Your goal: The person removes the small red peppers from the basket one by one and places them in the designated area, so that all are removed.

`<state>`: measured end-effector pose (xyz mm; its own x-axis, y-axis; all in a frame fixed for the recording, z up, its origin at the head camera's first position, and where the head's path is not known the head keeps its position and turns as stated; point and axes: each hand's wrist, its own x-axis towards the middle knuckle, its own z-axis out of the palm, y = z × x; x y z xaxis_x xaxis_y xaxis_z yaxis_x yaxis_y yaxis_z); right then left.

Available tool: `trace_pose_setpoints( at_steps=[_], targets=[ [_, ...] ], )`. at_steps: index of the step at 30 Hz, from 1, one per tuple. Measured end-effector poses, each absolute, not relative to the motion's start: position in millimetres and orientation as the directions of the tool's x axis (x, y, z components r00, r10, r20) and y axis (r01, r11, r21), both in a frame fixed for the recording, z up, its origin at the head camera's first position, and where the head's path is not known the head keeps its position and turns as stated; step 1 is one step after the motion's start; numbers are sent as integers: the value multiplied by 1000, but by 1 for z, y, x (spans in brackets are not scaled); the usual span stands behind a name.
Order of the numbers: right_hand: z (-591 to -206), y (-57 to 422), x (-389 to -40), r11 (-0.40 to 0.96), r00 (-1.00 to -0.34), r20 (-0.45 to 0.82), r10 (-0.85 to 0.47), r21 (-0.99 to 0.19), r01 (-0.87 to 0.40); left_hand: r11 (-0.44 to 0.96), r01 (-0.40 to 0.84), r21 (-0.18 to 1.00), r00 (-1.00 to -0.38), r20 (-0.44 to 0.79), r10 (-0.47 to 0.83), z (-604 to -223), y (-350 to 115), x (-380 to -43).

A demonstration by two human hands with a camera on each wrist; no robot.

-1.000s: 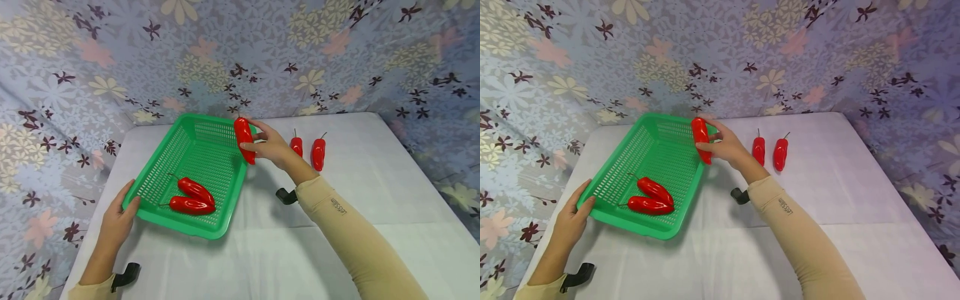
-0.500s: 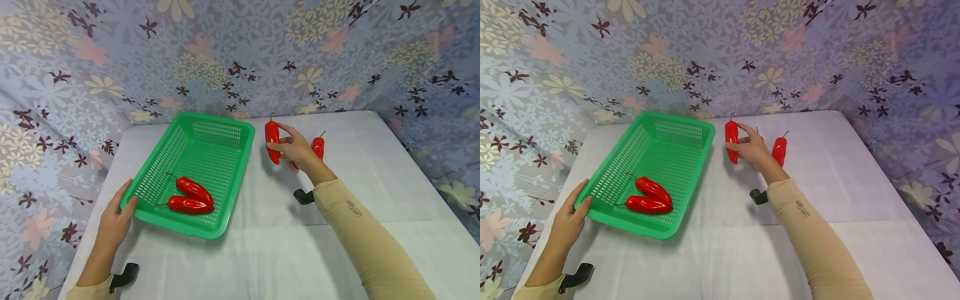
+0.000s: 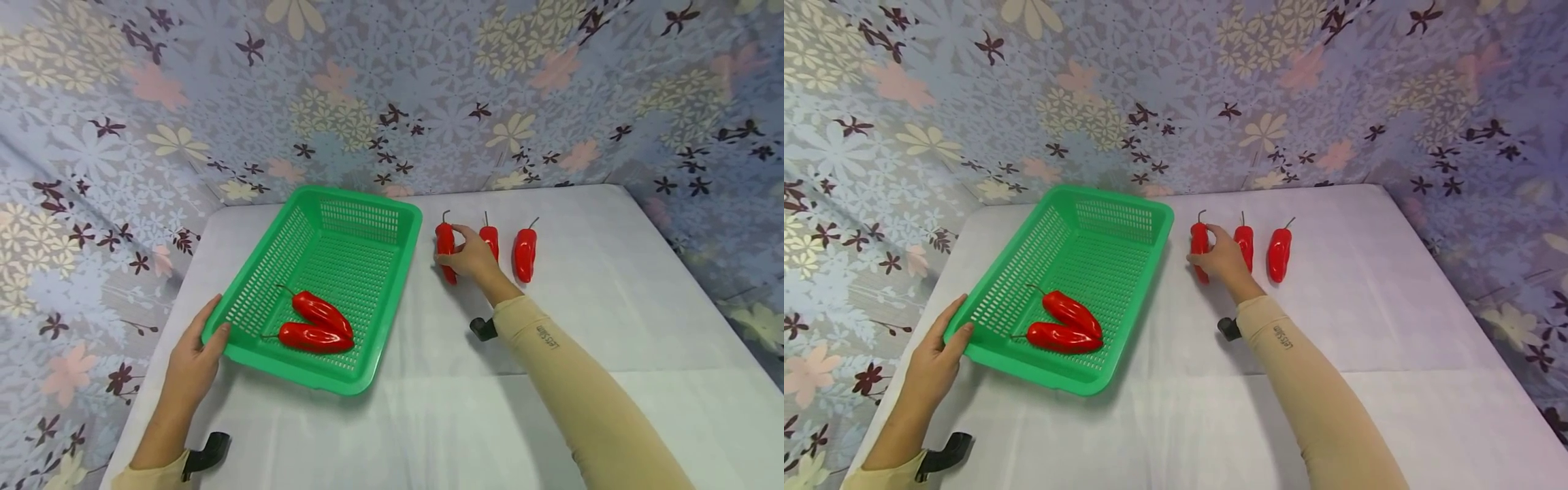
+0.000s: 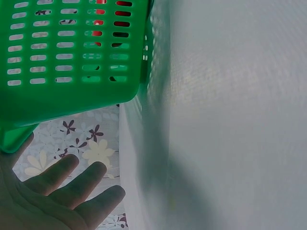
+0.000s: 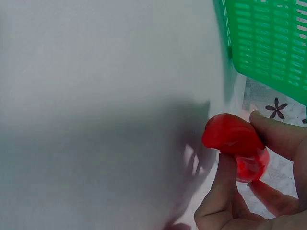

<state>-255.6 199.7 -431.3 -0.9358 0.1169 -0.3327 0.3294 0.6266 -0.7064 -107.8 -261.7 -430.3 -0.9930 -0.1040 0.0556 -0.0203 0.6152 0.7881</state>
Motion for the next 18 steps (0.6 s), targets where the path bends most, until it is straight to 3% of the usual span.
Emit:
trace_pose_setpoints(
  at_steps=[7, 11, 18],
  targets=[
    [-434, 191, -253, 668, -947, -282, 155, -676, 311, 618, -17, 786, -993, 59, -103, -430, -262, -106],
    [-431, 185, -247, 695, -967, -180, 182, -672, 256, 620, -29, 784, -993, 47, -107, -432, -262, -104],
    [-418, 185, -244, 632, -976, 8, 217, -763, 134, 620, -28, 784, -993, 49, -107, -432, -262, -107]
  ],
)
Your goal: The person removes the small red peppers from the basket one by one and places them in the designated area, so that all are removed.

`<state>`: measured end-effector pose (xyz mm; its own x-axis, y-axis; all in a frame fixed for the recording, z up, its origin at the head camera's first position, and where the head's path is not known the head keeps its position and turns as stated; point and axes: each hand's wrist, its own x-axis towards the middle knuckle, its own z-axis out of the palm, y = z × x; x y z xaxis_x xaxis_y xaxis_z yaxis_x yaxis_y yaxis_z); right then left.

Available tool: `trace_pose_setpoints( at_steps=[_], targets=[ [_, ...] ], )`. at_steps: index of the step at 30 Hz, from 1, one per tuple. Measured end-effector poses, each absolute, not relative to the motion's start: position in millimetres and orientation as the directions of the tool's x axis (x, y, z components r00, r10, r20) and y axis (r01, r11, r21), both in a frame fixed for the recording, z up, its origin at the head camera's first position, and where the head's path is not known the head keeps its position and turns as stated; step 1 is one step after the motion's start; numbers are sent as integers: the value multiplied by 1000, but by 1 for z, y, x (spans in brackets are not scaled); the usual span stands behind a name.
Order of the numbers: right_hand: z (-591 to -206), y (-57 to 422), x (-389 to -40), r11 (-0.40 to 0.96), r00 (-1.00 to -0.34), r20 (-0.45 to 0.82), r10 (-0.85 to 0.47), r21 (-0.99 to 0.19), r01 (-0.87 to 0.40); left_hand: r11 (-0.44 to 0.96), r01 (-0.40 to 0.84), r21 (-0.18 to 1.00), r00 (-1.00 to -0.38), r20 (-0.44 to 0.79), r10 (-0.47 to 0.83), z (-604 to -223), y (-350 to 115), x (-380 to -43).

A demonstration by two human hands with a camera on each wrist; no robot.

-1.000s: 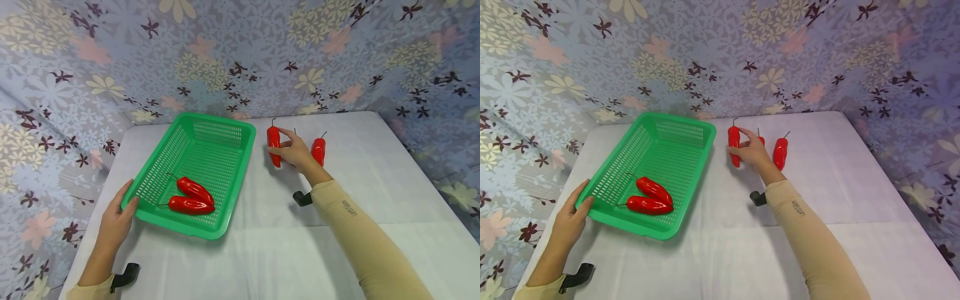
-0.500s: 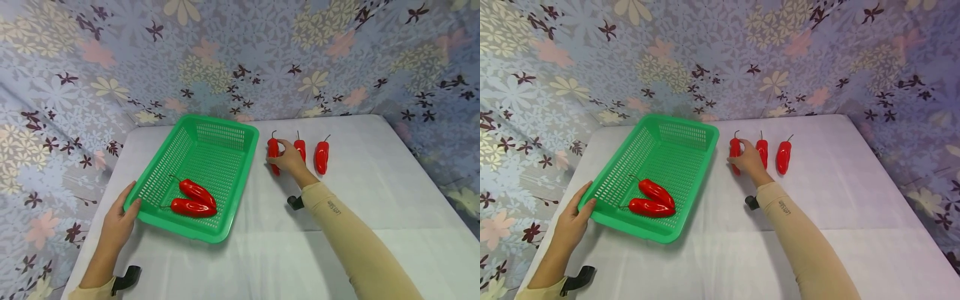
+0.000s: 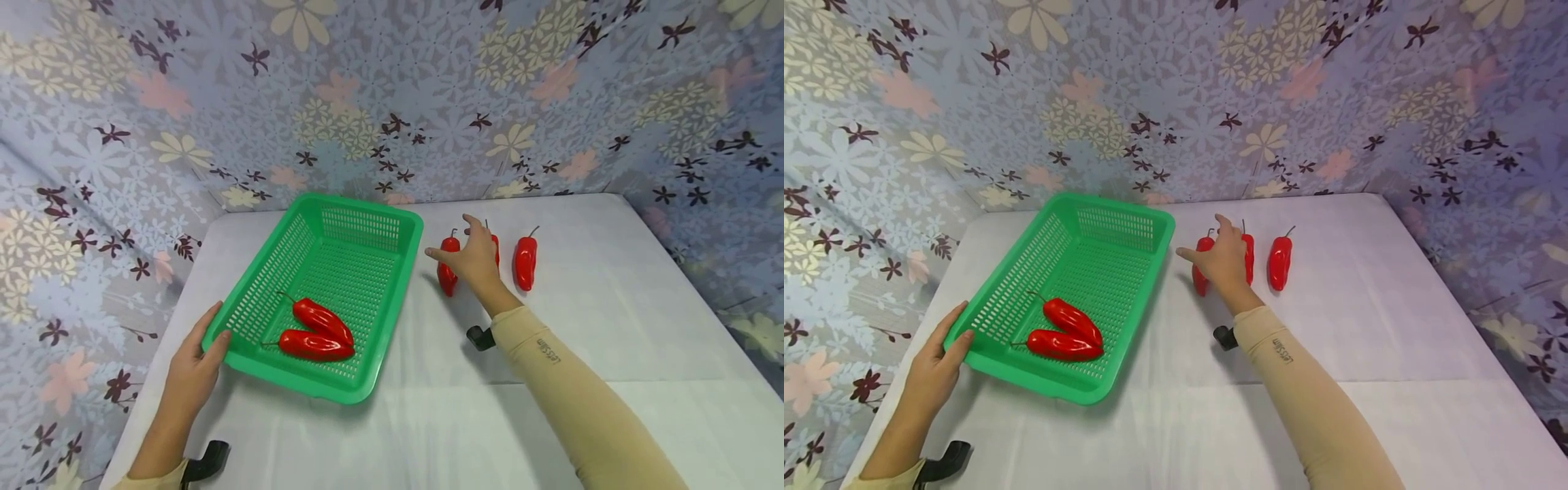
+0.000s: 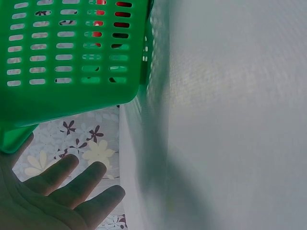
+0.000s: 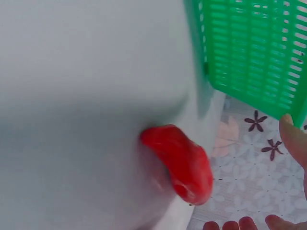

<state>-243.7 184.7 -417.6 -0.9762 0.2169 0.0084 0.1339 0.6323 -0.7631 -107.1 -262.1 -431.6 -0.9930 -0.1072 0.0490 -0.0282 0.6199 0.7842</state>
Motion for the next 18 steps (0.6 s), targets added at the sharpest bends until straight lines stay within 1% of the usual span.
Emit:
trace_pose_setpoints(
  at_steps=[5, 18],
  targets=[
    [-412, 183, -244, 587, -984, -3, 180, -802, 110, 622, -25, 783, -993, 51, -104, -432, -263, -106],
    [-396, 172, -241, 518, -993, -7, 119, -853, 68, 614, -1, 789, -992, 75, -99, -431, -265, -109]
  ],
)
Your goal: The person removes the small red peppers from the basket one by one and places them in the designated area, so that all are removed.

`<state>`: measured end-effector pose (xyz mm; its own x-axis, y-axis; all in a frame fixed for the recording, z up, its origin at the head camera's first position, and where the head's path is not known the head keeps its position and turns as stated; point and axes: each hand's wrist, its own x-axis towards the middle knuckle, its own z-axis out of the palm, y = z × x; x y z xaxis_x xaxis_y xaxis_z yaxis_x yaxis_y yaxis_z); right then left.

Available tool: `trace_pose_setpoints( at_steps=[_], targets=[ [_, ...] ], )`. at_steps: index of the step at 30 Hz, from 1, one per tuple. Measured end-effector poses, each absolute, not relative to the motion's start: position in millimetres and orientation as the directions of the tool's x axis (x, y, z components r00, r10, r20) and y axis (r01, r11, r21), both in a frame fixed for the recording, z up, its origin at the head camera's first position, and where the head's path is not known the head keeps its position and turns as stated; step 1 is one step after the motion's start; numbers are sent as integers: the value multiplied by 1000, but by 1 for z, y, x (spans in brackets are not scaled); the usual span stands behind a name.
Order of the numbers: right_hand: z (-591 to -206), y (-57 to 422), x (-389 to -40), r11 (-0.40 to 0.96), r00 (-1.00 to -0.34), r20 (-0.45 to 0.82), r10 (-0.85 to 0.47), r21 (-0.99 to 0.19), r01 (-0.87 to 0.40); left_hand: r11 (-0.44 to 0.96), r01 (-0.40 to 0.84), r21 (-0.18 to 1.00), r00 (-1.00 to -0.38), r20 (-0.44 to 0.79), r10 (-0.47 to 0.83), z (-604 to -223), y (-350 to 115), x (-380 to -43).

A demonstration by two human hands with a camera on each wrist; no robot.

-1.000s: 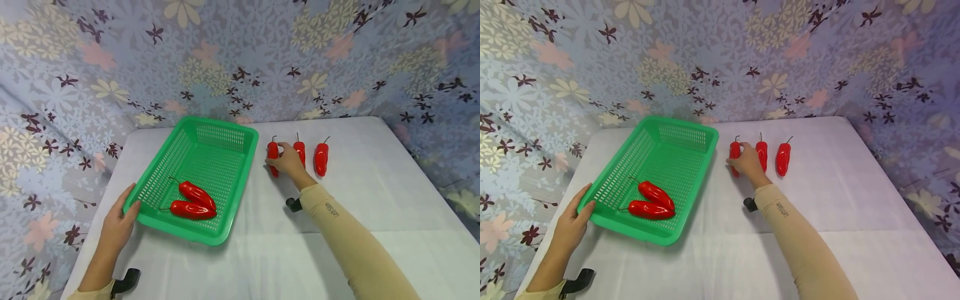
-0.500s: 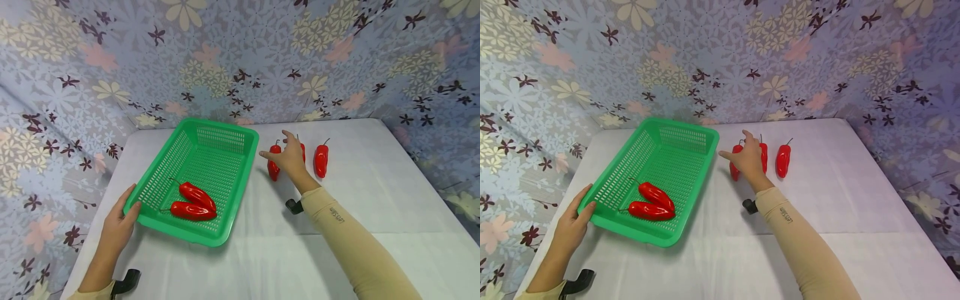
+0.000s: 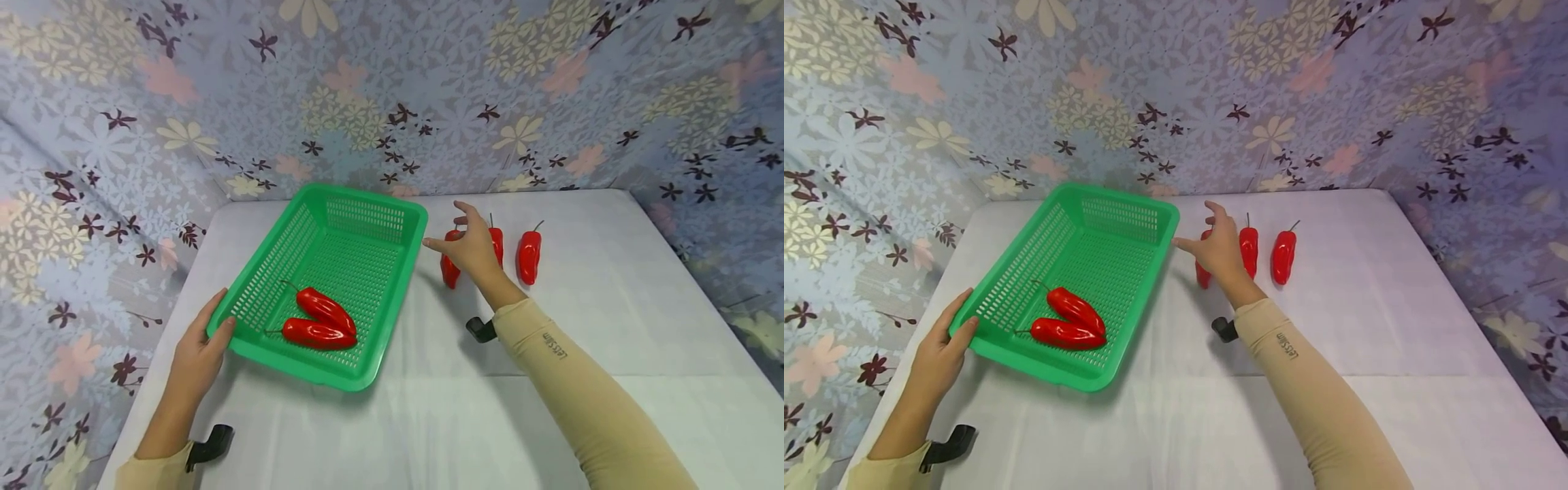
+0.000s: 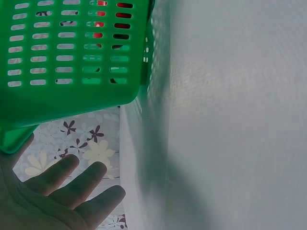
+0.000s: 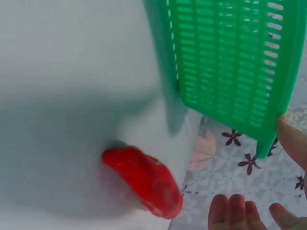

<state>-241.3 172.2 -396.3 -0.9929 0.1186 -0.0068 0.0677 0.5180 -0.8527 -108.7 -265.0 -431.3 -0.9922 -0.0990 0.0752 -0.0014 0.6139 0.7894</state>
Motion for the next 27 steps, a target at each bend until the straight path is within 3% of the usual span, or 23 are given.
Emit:
trace_pose_setpoints(
  at_steps=[6, 16, 27],
  targets=[
    [-385, 163, -240, 501, -997, 32, 76, -865, 11, 612, 13, 790, -992, 85, -89, -432, -265, -111],
    [-369, 129, -238, 460, -976, 209, -56, -862, -211, 607, 11, 795, -992, 87, -96, -434, -265, -111],
    [-365, 75, -235, 487, -959, 139, -249, -838, -248, 612, 9, 791, -993, 80, -88, -432, -267, -111]
  ],
)
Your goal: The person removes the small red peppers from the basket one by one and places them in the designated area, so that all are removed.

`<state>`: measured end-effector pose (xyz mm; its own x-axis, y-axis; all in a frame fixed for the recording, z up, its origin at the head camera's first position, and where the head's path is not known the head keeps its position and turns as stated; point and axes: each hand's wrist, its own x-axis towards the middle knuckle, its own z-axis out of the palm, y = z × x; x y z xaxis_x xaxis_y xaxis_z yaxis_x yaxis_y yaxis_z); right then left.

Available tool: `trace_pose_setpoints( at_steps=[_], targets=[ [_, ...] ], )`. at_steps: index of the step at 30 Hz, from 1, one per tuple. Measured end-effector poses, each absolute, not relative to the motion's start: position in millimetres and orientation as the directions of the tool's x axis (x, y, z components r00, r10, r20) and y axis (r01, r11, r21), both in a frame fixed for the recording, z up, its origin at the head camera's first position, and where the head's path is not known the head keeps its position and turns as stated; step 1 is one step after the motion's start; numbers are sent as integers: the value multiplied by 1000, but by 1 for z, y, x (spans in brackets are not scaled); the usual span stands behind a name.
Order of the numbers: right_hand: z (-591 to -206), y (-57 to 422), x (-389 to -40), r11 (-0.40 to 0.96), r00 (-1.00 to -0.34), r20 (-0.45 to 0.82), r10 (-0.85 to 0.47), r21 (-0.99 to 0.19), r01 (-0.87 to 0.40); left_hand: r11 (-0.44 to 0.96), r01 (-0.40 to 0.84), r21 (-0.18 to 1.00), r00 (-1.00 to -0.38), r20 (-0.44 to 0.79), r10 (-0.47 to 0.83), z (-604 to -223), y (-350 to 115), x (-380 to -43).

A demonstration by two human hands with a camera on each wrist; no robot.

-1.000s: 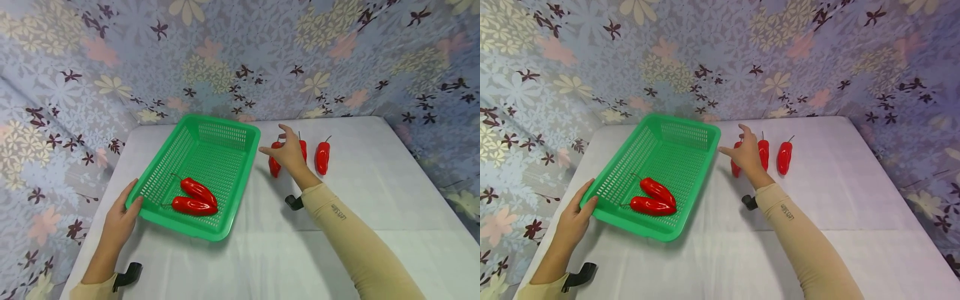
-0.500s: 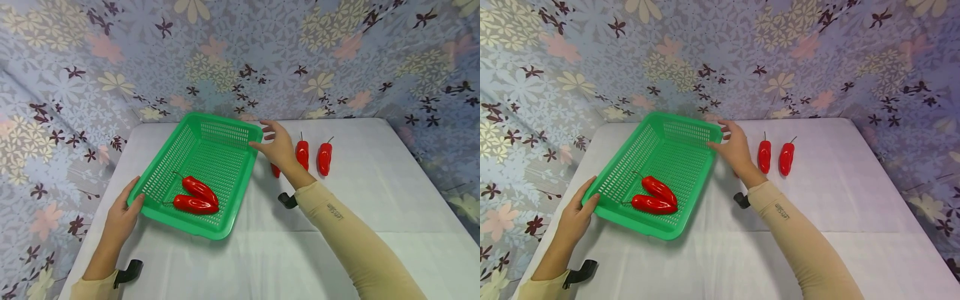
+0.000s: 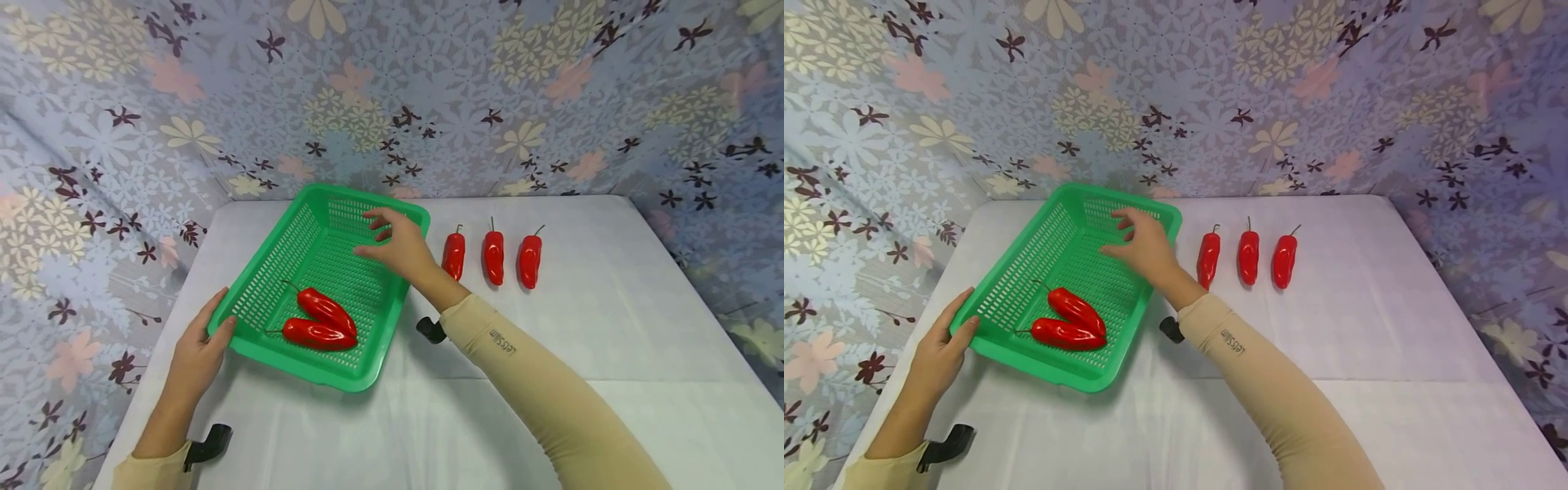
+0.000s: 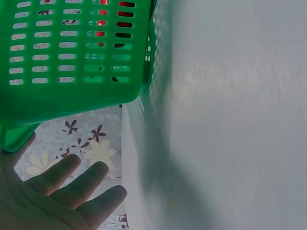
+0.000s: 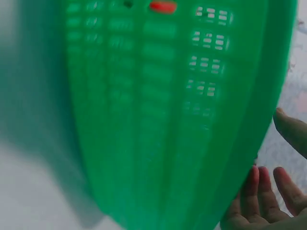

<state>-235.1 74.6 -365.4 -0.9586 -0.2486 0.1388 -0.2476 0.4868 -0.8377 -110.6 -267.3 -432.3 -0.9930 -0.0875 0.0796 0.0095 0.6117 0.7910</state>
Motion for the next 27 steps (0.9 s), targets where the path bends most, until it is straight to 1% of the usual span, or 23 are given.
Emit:
trace_pose_setpoints(
  at_steps=[2, 6, 11, 20, 24, 27],
  targets=[
    [-365, 65, -233, 492, -953, 94, -287, -839, -231, 610, 16, 793, -993, 82, -81, -433, -267, -111],
    [-365, 48, -225, 546, -932, -15, -361, -814, -198, 606, 27, 795, -993, 91, -74, -433, -267, -111],
    [-370, 29, -215, 615, -905, -122, -408, -769, -174, 606, 20, 795, -994, 82, -75, -432, -266, -113],
    [-386, 0, -206, 717, -874, -238, -423, -678, -162, 612, -9, 791, -995, 55, -86, -430, -267, -112],
    [-396, -6, -205, 751, -866, -295, -403, -647, -129, 607, -17, 795, -995, 44, -86, -431, -269, -111],
    [-401, -9, -206, 774, -861, -332, -385, -624, -106, 604, -3, 797, -995, 58, -82, -431, -269, -112]
  ],
)
